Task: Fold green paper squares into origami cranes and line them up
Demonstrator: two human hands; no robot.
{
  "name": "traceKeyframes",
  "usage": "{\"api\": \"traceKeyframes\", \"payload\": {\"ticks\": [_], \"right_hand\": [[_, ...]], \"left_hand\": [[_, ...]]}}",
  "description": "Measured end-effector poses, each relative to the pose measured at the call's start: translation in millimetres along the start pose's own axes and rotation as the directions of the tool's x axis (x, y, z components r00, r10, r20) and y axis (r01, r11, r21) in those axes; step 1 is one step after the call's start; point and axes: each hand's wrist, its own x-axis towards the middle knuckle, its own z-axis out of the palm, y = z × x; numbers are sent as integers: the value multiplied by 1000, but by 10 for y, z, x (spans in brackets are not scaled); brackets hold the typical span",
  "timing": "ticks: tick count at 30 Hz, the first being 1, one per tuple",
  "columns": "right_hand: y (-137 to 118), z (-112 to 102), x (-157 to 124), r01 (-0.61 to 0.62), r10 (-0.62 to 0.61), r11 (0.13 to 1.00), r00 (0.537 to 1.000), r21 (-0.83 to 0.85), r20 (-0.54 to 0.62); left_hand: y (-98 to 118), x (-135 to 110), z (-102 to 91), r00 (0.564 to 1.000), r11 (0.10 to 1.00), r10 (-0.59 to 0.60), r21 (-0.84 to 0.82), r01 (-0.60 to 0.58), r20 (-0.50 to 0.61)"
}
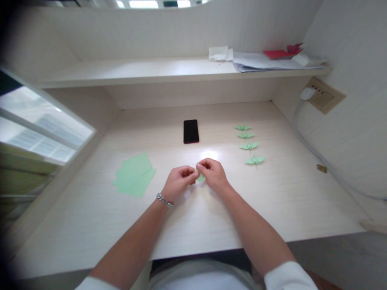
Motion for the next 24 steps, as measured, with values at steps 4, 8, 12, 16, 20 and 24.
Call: {"api": "traceKeyframes", "payload": {"ticks": [4, 8, 12, 16, 20, 24], "right_hand": [[-13, 6, -6, -14, 13, 1000, 1000, 22, 5], [-5, 6, 0, 20, -21, 1000, 1000, -9, -21], [3, -16, 13, -58, 57, 998, 997, 14, 52], [6, -32, 19, -56, 61, 996, 996, -74, 72], [-4, -22, 17, -27, 29, 999, 998, -19, 58], [-15, -16, 13, -27, 23, 999, 996, 34, 89]], "left_hand": [[-22, 3, 5, 999, 1000, 10, 0, -10, 41], [-21, 3, 4, 996, 999, 0, -52, 5, 92], [-14, 15, -24, 1000, 998, 1, -65, -1, 2], [-12, 34, -50, 995, 998, 15, -62, -21, -98], [-11, 44, -47, 989, 994, 21, -108, -37, -148], [-12, 45, -45, 985, 991, 16, -132, -39, -170]]}}
